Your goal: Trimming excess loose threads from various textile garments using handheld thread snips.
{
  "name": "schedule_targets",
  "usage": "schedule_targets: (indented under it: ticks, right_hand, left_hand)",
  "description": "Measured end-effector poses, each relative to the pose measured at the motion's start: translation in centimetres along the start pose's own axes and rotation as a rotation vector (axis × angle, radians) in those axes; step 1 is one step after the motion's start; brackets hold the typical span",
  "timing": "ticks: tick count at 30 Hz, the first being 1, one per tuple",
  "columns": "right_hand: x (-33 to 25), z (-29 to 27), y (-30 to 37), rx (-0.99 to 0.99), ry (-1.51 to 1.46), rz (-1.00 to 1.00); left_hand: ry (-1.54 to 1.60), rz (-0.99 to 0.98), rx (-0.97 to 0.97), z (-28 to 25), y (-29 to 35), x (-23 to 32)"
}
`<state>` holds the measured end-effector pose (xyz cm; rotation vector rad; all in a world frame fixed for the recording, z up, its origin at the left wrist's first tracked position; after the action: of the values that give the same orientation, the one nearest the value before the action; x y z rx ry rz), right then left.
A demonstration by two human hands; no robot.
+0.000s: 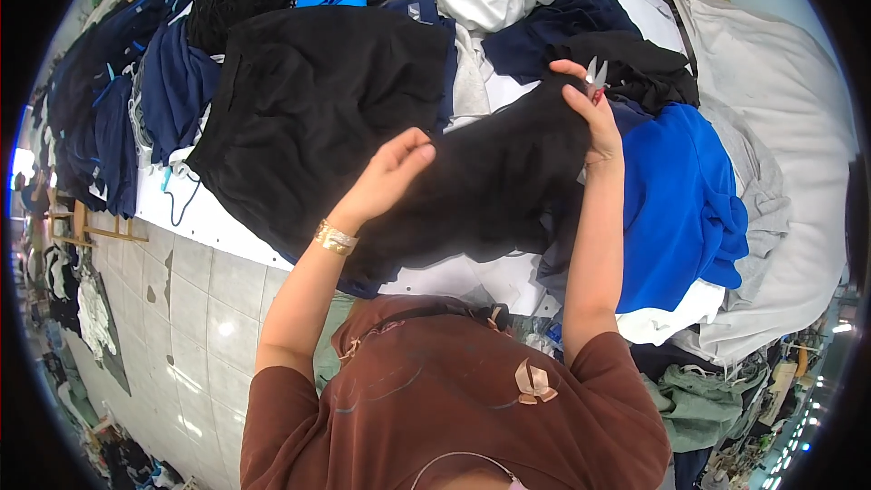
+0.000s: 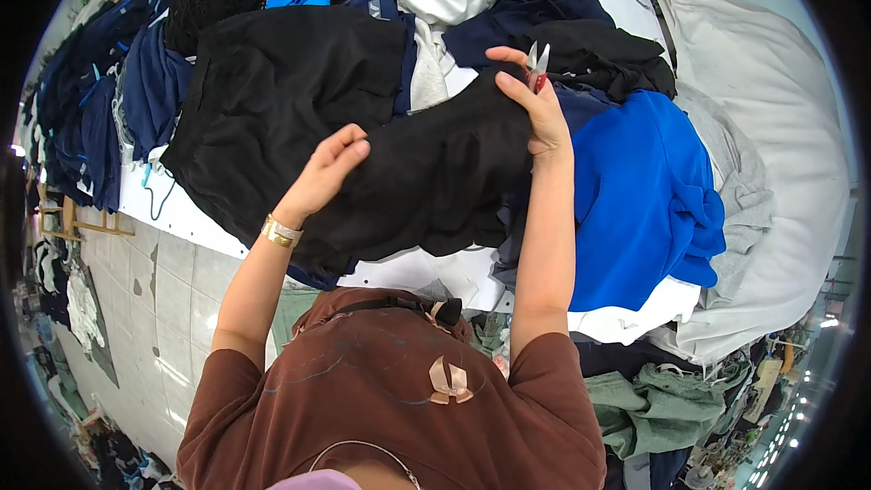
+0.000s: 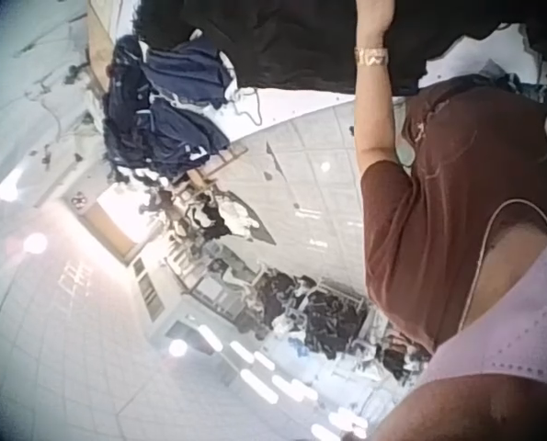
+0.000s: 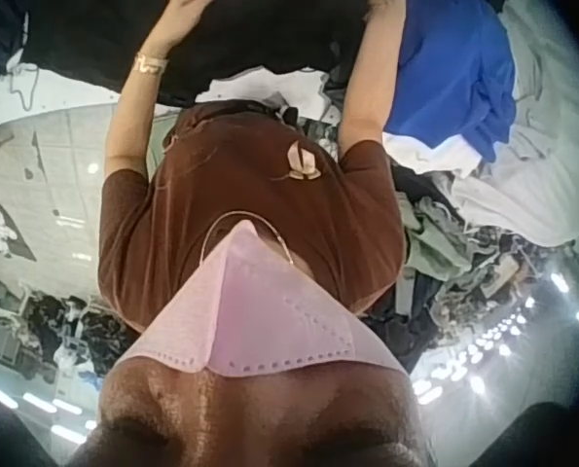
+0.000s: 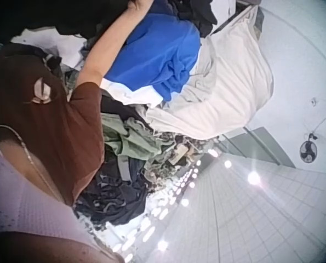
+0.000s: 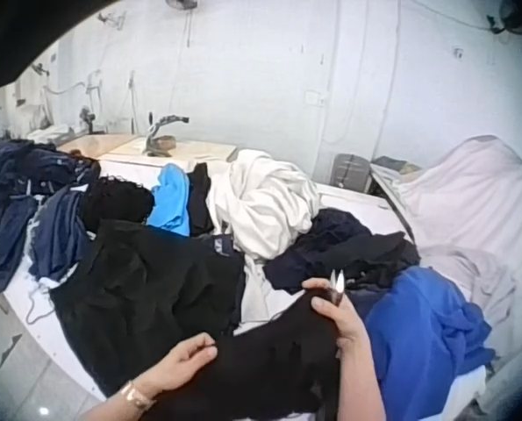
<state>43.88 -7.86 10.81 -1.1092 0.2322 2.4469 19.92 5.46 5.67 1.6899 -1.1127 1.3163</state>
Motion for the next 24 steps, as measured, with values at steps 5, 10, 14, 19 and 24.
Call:
schedule_targets:
  ticks: [5, 10, 14, 19, 24]
  right_hand:
    - [0.2, -1.7, 0.8, 0.369, 1.327, -0.347]
    - [4.7, 5.8, 3.5, 0.154, 0.716, -0.224]
    - [7.8, 8.1, 5.0, 0.037, 0.626, -0.206]
    - [8.1, 9.8, 5.1, 0.026, 0.671, -0.373]
    - [8.1, 11.0, 5.5, 0.005, 0.759, -0.430]
  left_hand:
    - [0.373, -0.110, 0.252, -1.9, 1.3, 0.3]
    - [0.347, -0.108, 0.281, -2.2, 2.1, 0.9]
    - [0.209, 0.008, 0.262, -1.8, 2.0, 2.6]
    - [0.084, 0.067, 0.290, -1.8, 2.7, 3.0]
    - [0.065, 0.084, 0.264, -1.4, 3.2, 3.9]
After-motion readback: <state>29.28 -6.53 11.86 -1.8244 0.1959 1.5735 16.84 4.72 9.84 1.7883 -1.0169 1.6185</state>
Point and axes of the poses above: each hand's wrist, its own y-axis away from the middle knuckle, its own z-axis out of the palm, x = y × z, the point moved 4 cm from there along -y, towards the middle knuckle, and after that the axes turned 15 degrees about -y, right-handed, at the moved point
